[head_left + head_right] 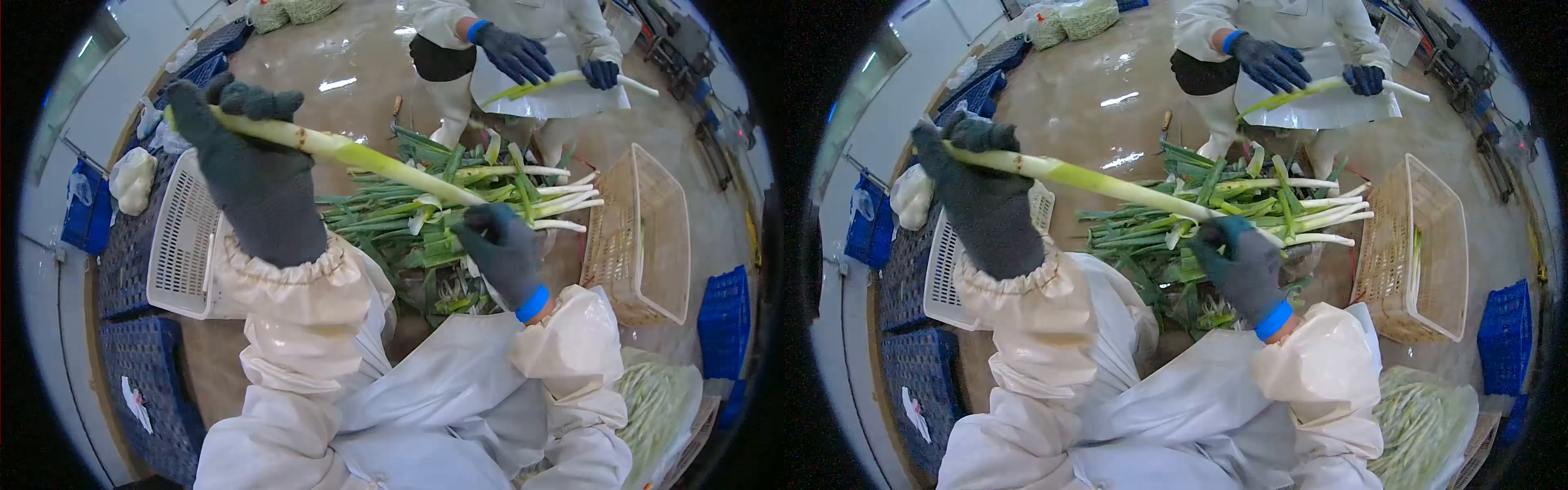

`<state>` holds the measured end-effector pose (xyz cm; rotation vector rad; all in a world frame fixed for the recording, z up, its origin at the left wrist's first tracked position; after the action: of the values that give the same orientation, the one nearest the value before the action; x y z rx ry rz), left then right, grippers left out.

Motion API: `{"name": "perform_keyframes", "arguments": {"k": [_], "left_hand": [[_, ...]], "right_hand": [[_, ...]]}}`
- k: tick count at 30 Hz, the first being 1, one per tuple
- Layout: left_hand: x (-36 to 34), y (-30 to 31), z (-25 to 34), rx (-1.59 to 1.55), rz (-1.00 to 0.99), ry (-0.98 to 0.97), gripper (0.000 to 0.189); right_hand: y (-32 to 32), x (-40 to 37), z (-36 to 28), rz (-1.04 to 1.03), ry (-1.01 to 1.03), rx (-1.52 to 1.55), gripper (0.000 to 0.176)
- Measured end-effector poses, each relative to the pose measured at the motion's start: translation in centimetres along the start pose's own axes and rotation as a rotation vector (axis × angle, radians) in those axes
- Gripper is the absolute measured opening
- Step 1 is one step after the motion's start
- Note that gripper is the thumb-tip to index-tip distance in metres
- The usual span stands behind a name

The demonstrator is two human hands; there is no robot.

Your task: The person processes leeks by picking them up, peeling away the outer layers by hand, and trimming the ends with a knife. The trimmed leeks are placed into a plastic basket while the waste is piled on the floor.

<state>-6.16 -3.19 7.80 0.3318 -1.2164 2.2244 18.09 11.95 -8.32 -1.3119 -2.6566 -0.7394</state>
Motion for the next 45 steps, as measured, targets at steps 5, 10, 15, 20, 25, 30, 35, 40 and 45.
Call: {"name": "perform_keyframes", "arguments": {"k": [5, 10, 15, 20, 25, 30, 35, 40, 45], "left_hand": [[0.9, 3.0, -3.8, 0.072, 0.158, 0.101, 0.034], [2.1, 5.1, -9.1, -0.162, -0.232, 0.403, 0.042], [1.4, 1.7, -11.5, 0.053, 0.004, 0.438, 0.041], [-0.1, 1.3, -14.5, 0.043, 0.026, 0.684, 0.032], [0.7, 2.8, -16.7, -0.207, -0.348, 0.613, 0.030], [0.3, 3.3, -17.9, -0.139, -0.383, 0.631, 0.029], [-0.9, 1.5, -17.6, -0.232, -0.390, 0.671, 0.029], [-0.3, 2.3, -17.6, -0.259, -0.390, 0.684, 0.029], [0.4, 4.0, -17.5, -0.152, -0.177, 0.684, 0.024]], "right_hand": [[5.0, 1.0, -5.8, 0.259, 0.155, -0.150, 0.037], [4.9, 1.3, -4.7, -0.067, 0.189, -0.380, 0.030], [10.4, 0.4, -6.2, 0.117, 0.274, -0.482, 0.029], [22.3, -4.5, -4.3, 0.440, -0.183, -0.366, 0.026], [32.9, -15.7, -1.6, 0.854, -0.482, -0.231, 0.026], [43.8, -21.8, 2.3, 1.044, -0.507, -0.492, 0.024], [56.0, -15.5, 7.1, 0.806, -0.112, -1.413, 0.036], [37.2, -4.5, 7.7, 0.365, -0.649, -0.587, 0.037], [19.0, -2.7, 10.4, -0.538, -0.657, -0.621, 0.035]]}}
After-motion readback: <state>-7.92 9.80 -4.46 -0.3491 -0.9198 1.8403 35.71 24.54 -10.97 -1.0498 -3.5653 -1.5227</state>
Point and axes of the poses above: each hand's wrist, its own x-axis towards the middle knuckle, its own y-axis out of the back of the hand, z = x × y, the point moved 8 cm from there along x, towards the middle knuckle, and after that the axes turned 9 degrees about x, right-handed, at the moved point
